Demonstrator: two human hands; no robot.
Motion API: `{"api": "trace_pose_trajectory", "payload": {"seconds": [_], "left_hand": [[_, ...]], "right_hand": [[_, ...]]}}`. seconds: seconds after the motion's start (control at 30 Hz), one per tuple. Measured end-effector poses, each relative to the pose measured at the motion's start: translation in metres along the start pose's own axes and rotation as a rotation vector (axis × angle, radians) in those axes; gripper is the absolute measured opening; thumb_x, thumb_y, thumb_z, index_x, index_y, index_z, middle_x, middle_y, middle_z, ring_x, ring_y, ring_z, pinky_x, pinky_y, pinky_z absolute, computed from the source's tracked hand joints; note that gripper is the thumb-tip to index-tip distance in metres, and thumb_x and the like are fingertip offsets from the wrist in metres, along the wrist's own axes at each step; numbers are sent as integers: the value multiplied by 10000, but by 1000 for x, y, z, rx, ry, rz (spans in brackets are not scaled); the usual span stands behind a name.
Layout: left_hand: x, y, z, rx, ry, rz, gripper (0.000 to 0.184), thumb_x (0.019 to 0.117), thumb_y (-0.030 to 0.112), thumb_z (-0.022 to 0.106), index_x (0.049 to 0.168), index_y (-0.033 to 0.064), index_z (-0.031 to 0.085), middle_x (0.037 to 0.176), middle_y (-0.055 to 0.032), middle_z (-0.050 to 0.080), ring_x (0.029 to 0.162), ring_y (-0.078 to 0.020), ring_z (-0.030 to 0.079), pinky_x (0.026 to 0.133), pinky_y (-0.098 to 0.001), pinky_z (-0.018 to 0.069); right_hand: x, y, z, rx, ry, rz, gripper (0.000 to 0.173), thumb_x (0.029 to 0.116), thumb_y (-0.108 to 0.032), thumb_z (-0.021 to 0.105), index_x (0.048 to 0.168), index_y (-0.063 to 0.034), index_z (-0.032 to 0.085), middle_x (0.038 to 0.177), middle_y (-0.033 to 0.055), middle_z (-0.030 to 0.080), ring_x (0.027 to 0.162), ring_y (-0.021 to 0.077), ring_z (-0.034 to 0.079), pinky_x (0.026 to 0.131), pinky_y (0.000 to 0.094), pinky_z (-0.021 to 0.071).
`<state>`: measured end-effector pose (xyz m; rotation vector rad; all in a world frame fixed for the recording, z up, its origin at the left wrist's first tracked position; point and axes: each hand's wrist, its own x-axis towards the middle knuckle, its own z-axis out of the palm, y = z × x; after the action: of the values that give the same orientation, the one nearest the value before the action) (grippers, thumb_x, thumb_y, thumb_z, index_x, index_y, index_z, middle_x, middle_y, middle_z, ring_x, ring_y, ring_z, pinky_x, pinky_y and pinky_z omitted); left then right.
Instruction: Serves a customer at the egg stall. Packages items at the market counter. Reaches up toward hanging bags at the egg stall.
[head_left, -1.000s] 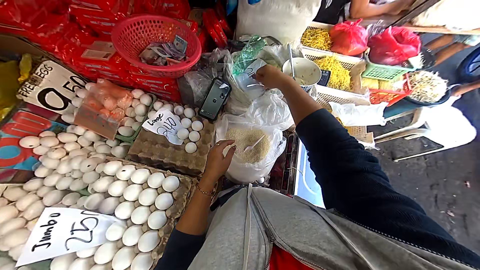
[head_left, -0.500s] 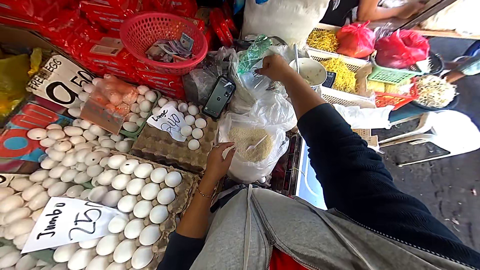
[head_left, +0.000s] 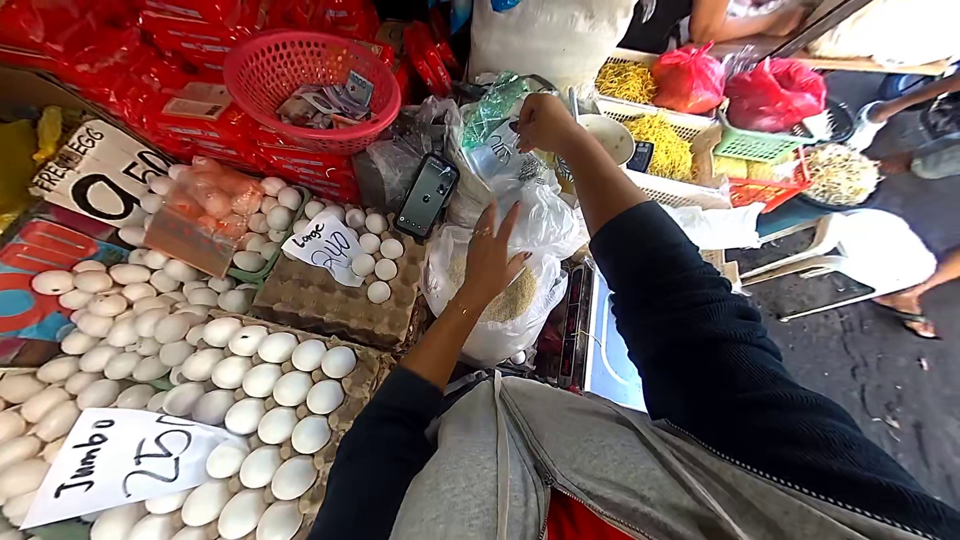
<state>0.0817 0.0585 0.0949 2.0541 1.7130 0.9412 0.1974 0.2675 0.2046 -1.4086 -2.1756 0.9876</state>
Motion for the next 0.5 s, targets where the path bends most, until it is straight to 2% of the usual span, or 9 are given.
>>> {"api": "trace_pose_trajectory", "payload": {"seconds": [0.07, 0.1, 0.13, 0.2, 0.27, 0.33, 0.5], "left_hand": [[34, 1, 16, 115, -76, 52, 715, 932, 279, 732, 1570, 157, 431, 1649, -280, 235, 1532, -461, 211, 1219, -589, 243], [47, 0, 20, 165, -129, 44, 645, 982, 273, 668, 1573, 175, 429, 1656, -271, 224, 1537, -462, 195, 1219, -592, 238], [57, -1, 23, 194, -164, 32, 567, 1026, 255, 598, 1563, 163, 444, 1649, -273, 243, 1536, -460, 204, 1222, -591, 237], [71, -7, 25, 229, -198, 10, 482, 1076, 220, 480, 1546, 115, 461, 1636, -275, 277, 1538, -447, 215, 1246, -584, 177], [82, -13, 26, 259, -172, 10, 465, 1089, 232, 434, 1533, 98, 476, 1625, -259, 318, 1535, -431, 239, 1257, -585, 145], [93, -16, 25, 304, -185, -5, 489, 1101, 296, 394, 1544, 98, 457, 1611, -256, 347, 1525, -440, 259, 1246, -628, 103], [123, -24, 22, 381, -261, -60, 546, 1114, 385, 306, 1556, 91, 433, 1577, -258, 405, 1514, -436, 291, 1238, -656, 55]], "right_hand": [[-8, -4, -2, 43, 25, -2, 289, 1042, -142, 581, 1210, 91, 546, 1103, 236, 650, 893, 259, 730, 855, 420, 609], [-14, -7, -5, 62, 46, -12, 292, 1046, -150, 580, 1205, 92, 542, 1101, 234, 646, 893, 255, 729, 856, 415, 610], [-21, -10, -10, 75, 70, -30, 291, 1046, -147, 577, 1206, 93, 539, 1099, 231, 642, 897, 252, 724, 858, 412, 605], [-38, -15, -21, 77, 129, -88, 277, 1044, -138, 579, 1193, 93, 550, 1092, 226, 643, 906, 254, 719, 860, 413, 606], [-59, -18, -35, 83, 204, -179, 240, 1035, -114, 580, 1150, 96, 560, 1040, 205, 639, 878, 235, 705, 833, 401, 606], [-86, -19, -46, 123, 300, -285, 217, 1031, -127, 596, 1082, 80, 559, 952, 153, 637, 808, 172, 693, 789, 354, 606], [-162, -26, -56, 221, 479, -532, 151, 1030, -120, 590, 995, 23, 561, 905, 59, 650, 796, 97, 697, 766, 308, 625]]}}
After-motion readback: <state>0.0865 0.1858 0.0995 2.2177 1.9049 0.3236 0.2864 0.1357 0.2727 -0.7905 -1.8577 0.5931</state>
